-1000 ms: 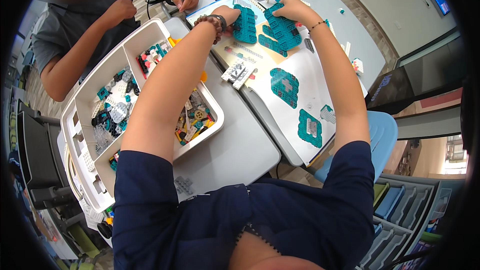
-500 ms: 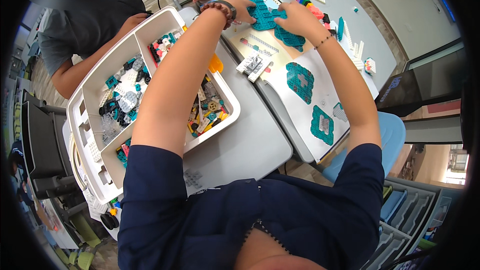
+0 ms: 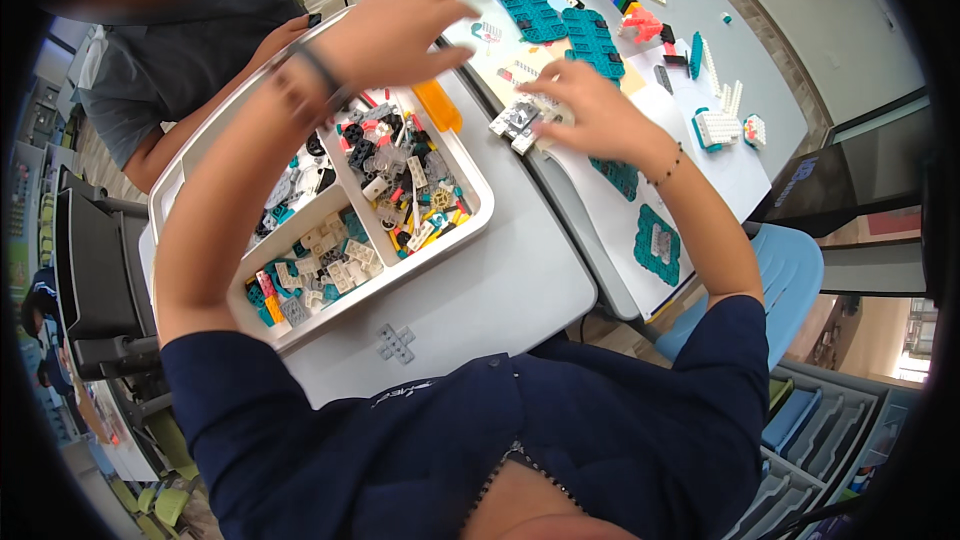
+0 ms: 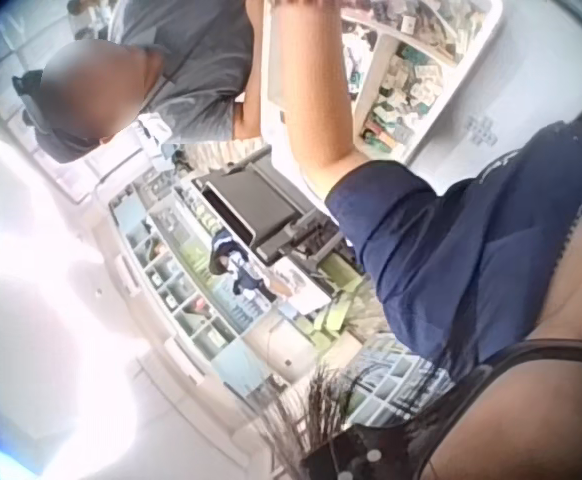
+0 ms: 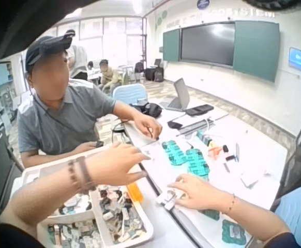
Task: The person assembles small plastic building blocks by selecting pieces from a compartmentalized tray and connecting them by hand. They build small structures and place them on the table while another person works nearby.
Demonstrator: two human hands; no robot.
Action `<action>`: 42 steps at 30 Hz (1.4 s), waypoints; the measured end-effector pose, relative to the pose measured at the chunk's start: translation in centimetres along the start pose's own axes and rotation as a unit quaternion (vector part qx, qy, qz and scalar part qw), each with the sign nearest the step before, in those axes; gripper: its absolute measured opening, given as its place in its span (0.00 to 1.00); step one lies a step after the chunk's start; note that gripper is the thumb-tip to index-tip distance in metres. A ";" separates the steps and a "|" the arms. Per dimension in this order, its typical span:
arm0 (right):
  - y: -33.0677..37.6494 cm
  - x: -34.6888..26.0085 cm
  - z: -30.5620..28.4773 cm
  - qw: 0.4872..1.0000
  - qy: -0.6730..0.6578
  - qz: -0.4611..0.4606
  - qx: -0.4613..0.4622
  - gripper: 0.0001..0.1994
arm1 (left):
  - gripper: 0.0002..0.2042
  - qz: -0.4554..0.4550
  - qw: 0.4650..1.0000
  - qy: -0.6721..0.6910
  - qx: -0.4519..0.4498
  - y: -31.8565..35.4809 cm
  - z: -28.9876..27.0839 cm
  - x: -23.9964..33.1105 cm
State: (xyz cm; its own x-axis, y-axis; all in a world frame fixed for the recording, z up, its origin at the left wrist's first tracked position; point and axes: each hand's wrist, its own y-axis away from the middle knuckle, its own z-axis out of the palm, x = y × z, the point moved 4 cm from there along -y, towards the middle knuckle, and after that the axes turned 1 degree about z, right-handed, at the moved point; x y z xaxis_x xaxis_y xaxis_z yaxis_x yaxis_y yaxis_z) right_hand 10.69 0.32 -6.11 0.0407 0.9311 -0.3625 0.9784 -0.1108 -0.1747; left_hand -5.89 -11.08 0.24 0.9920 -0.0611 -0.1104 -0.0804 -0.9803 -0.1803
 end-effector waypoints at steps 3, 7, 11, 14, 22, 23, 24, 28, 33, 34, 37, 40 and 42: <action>1.0 -1.2 0.9 0.998 -0.040 0.001 -0.037 0.17 | 0.19 -0.005 0.996 0.073 -0.042 6.9 -5.2 4.9; 1.1 -0.6 0.7 0.998 -0.044 -0.035 0.018 0.18 | 0.21 -0.050 0.987 0.127 -0.084 13.0 -8.4 9.1; 0.8 -0.4 1.0 0.998 -0.031 0.000 0.055 0.20 | 0.21 -0.118 0.978 0.148 -0.083 17.7 -9.3 10.9; 1.9 0.8 -2.0 0.979 -0.061 0.036 0.190 0.19 | 0.19 -0.167 0.971 0.164 -0.049 20.7 -10.0 12.1; 10.8 11.3 -6.0 0.907 0.054 0.361 0.208 0.28 | 0.14 -0.271 0.916 0.287 0.066 27.4 -8.2 13.9; 11.1 12.1 -5.6 0.901 0.030 0.382 0.204 0.29 | 0.14 -0.277 0.911 0.296 0.081 27.5 -7.6 13.9; 11.4 12.7 -5.3 0.893 0.005 0.402 0.200 0.29 | 0.13 -0.283 0.904 0.305 0.095 27.5 -7.3 13.9; 11.0 12.4 -5.6 0.887 0.040 0.410 0.210 0.29 | 0.13 -0.261 0.914 0.292 0.105 27.0 -6.6 14.0; 11.1 13.6 -5.8 0.869 0.079 0.458 0.169 0.28 | 0.14 -0.267 0.907 0.309 0.107 27.5 -6.0 14.3; 11.4 13.9 -6.0 0.872 0.107 0.449 0.165 0.28 | 0.14 -0.268 0.904 0.315 0.109 27.6 -6.0 14.3; 12.1 15.2 -5.9 0.872 0.174 0.431 0.152 0.27 | 0.13 -0.272 0.899 0.323 0.114 28.0 -5.9 14.5; 12.6 16.1 -6.0 0.870 0.196 0.430 0.140 0.25 | 0.12 -0.280 0.894 0.321 0.143 28.4 -5.8 14.6; 12.7 16.0 -6.1 0.871 0.192 0.432 0.135 0.25 | 0.10 -0.283 0.889 0.326 0.154 28.6 -5.8 14.5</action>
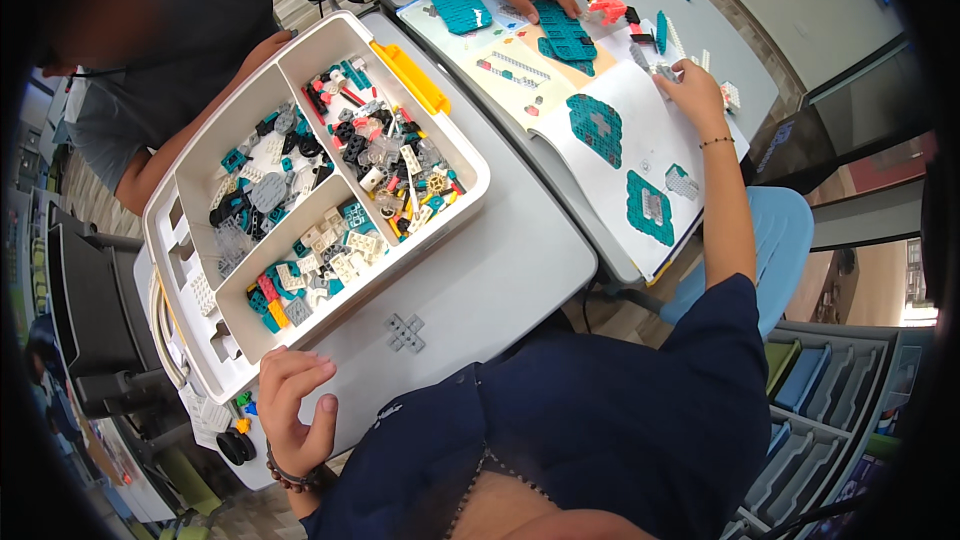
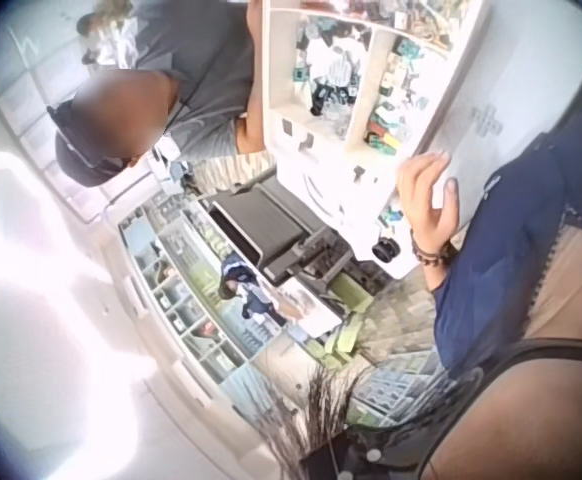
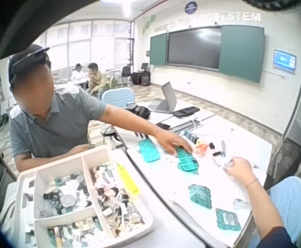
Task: The person assembles small plastic building blocks by selecting pieces from a compartmentalized tray and connecting them by hand. They build small structures and place them on the table while another person works nearby.
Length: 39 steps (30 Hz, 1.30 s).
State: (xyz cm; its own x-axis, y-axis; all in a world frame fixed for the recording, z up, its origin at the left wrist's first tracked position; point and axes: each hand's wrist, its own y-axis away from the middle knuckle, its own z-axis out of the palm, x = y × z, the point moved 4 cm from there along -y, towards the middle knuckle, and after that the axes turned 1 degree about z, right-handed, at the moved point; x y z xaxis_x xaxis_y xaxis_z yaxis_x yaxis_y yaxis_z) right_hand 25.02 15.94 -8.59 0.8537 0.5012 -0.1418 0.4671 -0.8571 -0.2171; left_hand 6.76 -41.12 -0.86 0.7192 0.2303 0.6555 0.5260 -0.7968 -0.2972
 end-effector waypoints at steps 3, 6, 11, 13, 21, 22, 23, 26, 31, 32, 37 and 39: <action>0.5 -0.8 -0.7 1.000 -0.002 0.013 -0.019 0.24 | 0.10 -0.009 1.000 0.021 0.018 0.5 0.0 -0.5; 0.4 -0.4 -0.6 1.000 0.011 0.019 -0.010 0.24 | 0.10 -0.017 0.999 0.037 0.020 0.7 0.2 -0.6; 0.7 -1.3 -1.3 0.999 -0.009 -0.022 0.039 0.22 | 0.09 -0.017 0.998 0.050 0.024 1.2 0.0 -1.0; 1.4 -3.2 -2.5 0.994 -0.075 -0.056 0.050 0.20 | 0.09 -0.013 0.997 0.064 0.031 1.1 0.0 -1.1; 5.5 -15.4 -4.7 0.951 -0.174 -0.217 -0.133 0.15 | 0.09 0.004 0.990 0.135 0.031 0.6 0.6 -1.5; 6.4 -16.8 -4.5 0.954 -0.121 -0.239 -0.135 0.15 | 0.09 -0.005 0.988 0.148 0.032 0.6 0.8 -1.7; 7.6 -18.0 -4.4 0.955 -0.066 -0.257 -0.136 0.16 | 0.10 -0.014 0.986 0.162 0.031 0.6 0.9 -1.8; 10.2 -20.4 -2.5 0.947 0.018 -0.278 -0.159 0.19 | 0.10 -0.080 0.981 0.174 -0.021 0.7 2.3 -2.6; 10.6 -21.8 -0.7 0.952 0.057 -0.247 -0.171 0.21 | 0.13 -0.110 0.979 0.111 -0.130 0.4 4.0 -4.2; 10.7 -21.9 -0.6 0.951 0.062 -0.249 -0.170 0.21 | 0.13 -0.109 0.981 0.088 -0.137 0.5 4.2 -4.5; 10.6 -21.8 -0.4 0.952 0.034 -0.251 -0.172 0.23 | 0.15 -0.119 0.978 -0.002 -0.169 -0.1 5.3 -5.5; 10.7 -21.3 -0.3 0.954 0.023 -0.260 -0.146 0.23 | 0.16 -0.116 0.978 -0.013 -0.172 -0.3 5.5 -5.8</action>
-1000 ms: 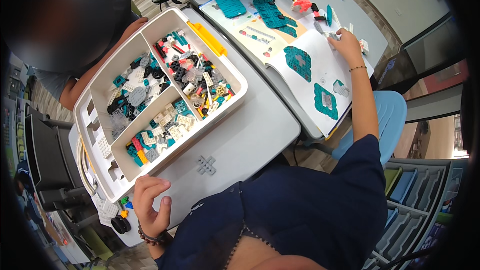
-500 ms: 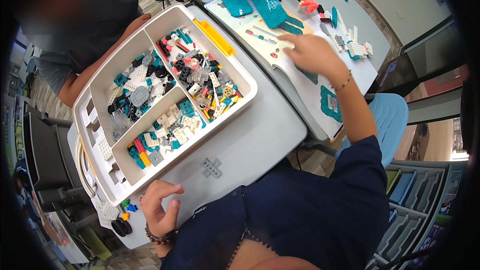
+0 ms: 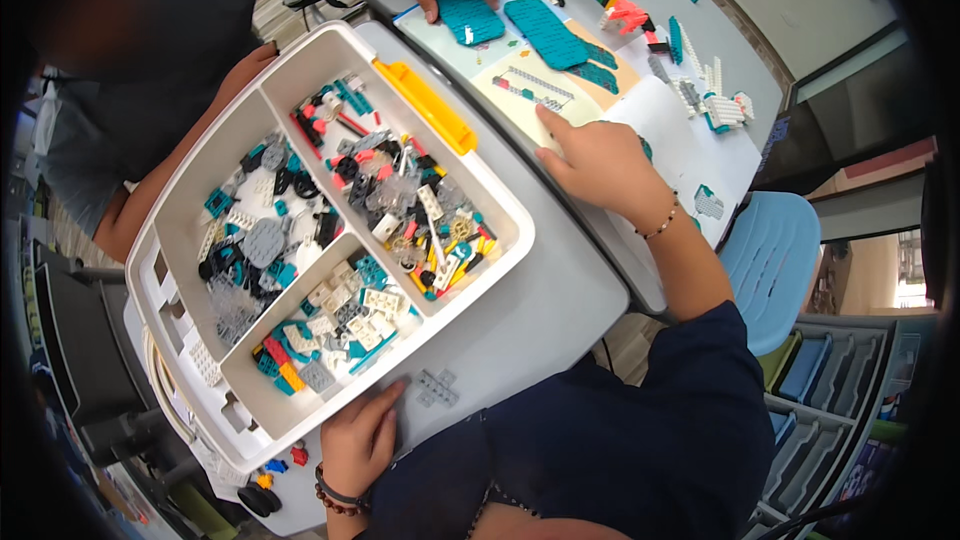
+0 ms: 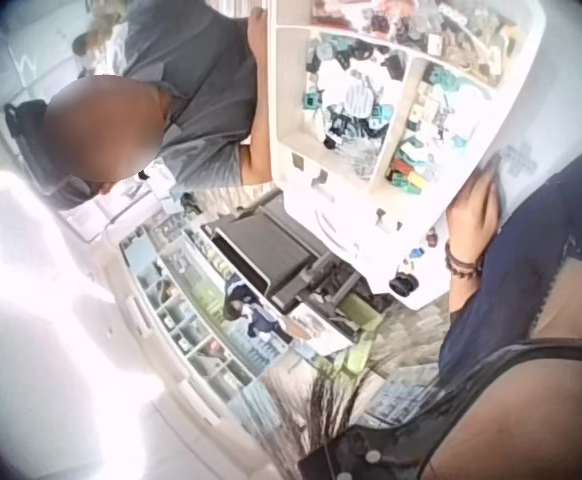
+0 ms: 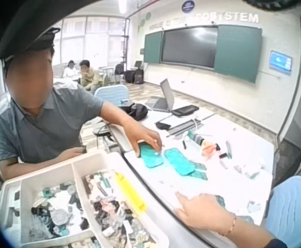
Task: The person assembles small plastic building blocks by selecting pieces from a compartmentalized tray and connecting them by hand. They build small structures and place them on the table while another person works nearby.
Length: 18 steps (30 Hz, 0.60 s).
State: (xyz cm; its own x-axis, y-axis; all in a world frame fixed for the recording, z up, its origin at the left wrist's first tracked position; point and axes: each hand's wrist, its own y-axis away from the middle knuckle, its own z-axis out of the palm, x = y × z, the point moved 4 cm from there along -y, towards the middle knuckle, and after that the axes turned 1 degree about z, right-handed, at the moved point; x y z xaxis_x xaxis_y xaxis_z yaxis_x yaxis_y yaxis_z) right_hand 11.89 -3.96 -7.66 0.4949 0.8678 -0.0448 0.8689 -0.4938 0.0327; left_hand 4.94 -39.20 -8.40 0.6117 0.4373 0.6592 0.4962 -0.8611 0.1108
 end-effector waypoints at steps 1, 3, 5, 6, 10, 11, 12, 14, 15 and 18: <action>0.1 0.2 0.0 1.000 -0.001 -0.004 0.008 0.23 | 0.16 -0.011 1.000 -0.002 -0.011 -0.2 -0.1 0.1; 0.2 0.1 0.2 1.000 -0.004 -0.009 0.025 0.23 | 0.15 0.031 0.999 0.007 0.030 -0.3 0.2 0.0; 0.0 0.0 0.1 1.000 -0.004 -0.007 0.011 0.24 | 0.15 0.012 1.000 0.004 0.024 -0.1 0.3 -0.3; -0.1 0.0 0.0 1.000 -0.007 -0.007 0.006 0.24 | 0.15 -0.021 1.000 0.021 0.004 -0.1 0.6 -0.6; 0.1 0.2 -0.1 1.000 -0.027 -0.008 0.006 0.24 | 0.15 -0.007 1.000 0.009 0.014 -0.2 0.9 -0.9; 0.1 0.2 -0.1 0.999 -0.034 -0.009 0.011 0.24 | 0.15 -0.010 1.000 0.009 0.013 -0.2 0.9 -0.7; 0.2 0.3 -0.1 0.999 -0.036 -0.008 0.018 0.23 | 0.15 -0.013 1.000 0.009 0.012 -0.3 0.8 -0.5; 0.2 0.4 -0.1 0.999 -0.043 -0.009 0.015 0.23 | 0.15 -0.005 1.000 -0.003 0.019 -1.0 0.2 1.1; 0.2 0.4 0.0 0.999 -0.047 -0.010 0.014 0.23 | 0.15 -0.001 1.000 -0.008 0.023 -1.3 0.0 1.6; 0.3 0.8 0.0 0.999 -0.047 -0.014 0.013 0.24 | 0.15 0.014 0.999 -0.009 0.032 -1.4 -0.1 2.0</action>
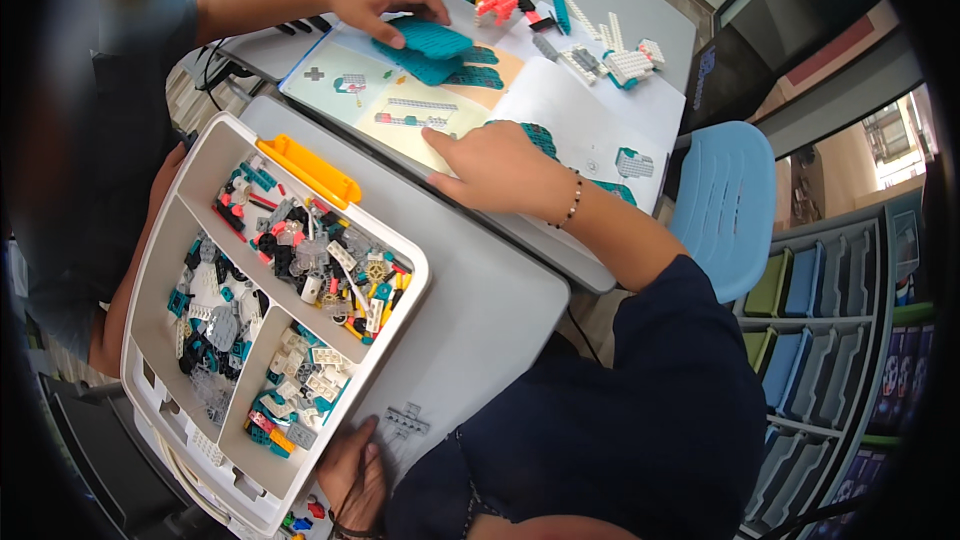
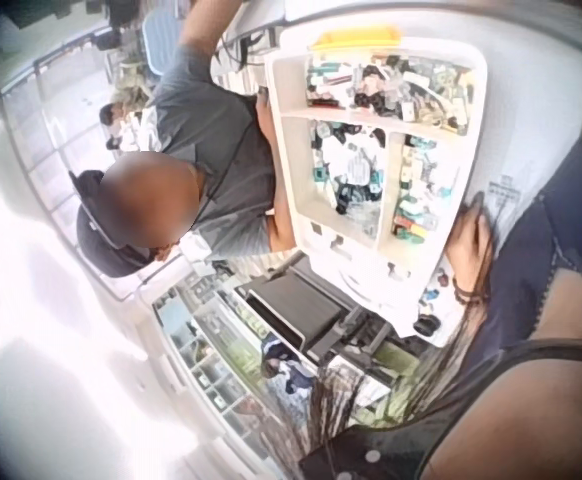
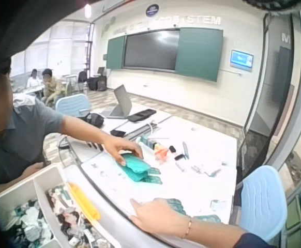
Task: The person assembles small plastic building blocks by selecting pieces from a compartmentalized tray and connecting them by hand. They build small structures and place them on the table while another person works nearby.
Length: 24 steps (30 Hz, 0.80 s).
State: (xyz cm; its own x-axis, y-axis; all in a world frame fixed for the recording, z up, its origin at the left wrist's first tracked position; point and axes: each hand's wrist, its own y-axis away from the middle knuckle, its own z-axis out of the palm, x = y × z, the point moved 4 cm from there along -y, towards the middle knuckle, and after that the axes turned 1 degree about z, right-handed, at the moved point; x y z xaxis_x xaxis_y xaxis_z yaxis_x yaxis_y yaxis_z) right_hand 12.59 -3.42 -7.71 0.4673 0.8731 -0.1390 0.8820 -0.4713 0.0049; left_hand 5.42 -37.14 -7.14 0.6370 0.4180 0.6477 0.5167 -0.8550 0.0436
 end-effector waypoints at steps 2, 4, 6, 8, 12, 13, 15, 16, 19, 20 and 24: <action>0.1 0.4 -0.4 1.000 -0.027 -0.001 -0.016 0.24 | 0.14 -0.037 0.999 0.028 -0.024 -0.1 0.1 -0.1; 0.6 0.8 -1.1 0.998 -0.059 -0.004 -0.019 0.23 | 0.13 -0.041 0.998 0.029 -0.045 -0.1 0.0 0.2; 1.1 1.2 -2.3 0.995 -0.095 -0.010 -0.012 0.23 | 0.13 -0.015 0.998 0.004 -0.061 0.3 -0.3 0.6; 1.1 3.2 -3.9 0.993 -0.118 0.027 0.006 0.22 | 0.12 -0.031 0.998 0.014 -0.048 0.5 -0.1 0.6; -1.1 17.3 -7.8 0.946 -0.184 0.170 0.207 0.16 | 0.12 -0.033 0.999 0.026 -0.030 0.3 0.3 0.3; -0.9 22.6 -8.6 0.940 -0.102 0.261 0.197 0.17 | 0.12 -0.021 0.999 0.029 -0.033 -0.1 0.2 0.4; -2.0 30.3 -7.5 0.918 0.063 0.374 0.114 0.15 | 0.13 -0.011 0.999 0.035 -0.029 -0.5 0.2 0.3; -3.0 30.0 -6.6 0.917 0.077 0.377 0.102 0.15 | 0.13 -0.009 0.999 0.038 -0.023 -0.3 0.4 0.1; -4.6 30.0 -5.0 0.910 0.104 0.394 0.082 0.14 | 0.13 -0.015 0.998 0.066 0.020 1.3 1.6 -2.7; -4.8 31.1 -4.3 0.906 0.101 0.403 0.084 0.14 | 0.13 -0.017 0.998 0.064 0.020 1.2 1.6 -2.6; -5.4 32.4 -4.0 0.897 0.072 0.430 0.068 0.17 | 0.13 -0.039 0.998 0.049 0.012 1.1 1.5 -2.2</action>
State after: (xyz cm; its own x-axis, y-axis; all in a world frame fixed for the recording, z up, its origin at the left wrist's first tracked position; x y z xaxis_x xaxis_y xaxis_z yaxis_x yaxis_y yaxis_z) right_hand 23.18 27.97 -8.33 0.9832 0.1820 -0.0132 0.1806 -0.9808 -0.0731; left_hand 5.44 -38.55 -9.71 0.5364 0.4492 0.7145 0.5763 -0.8134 0.0787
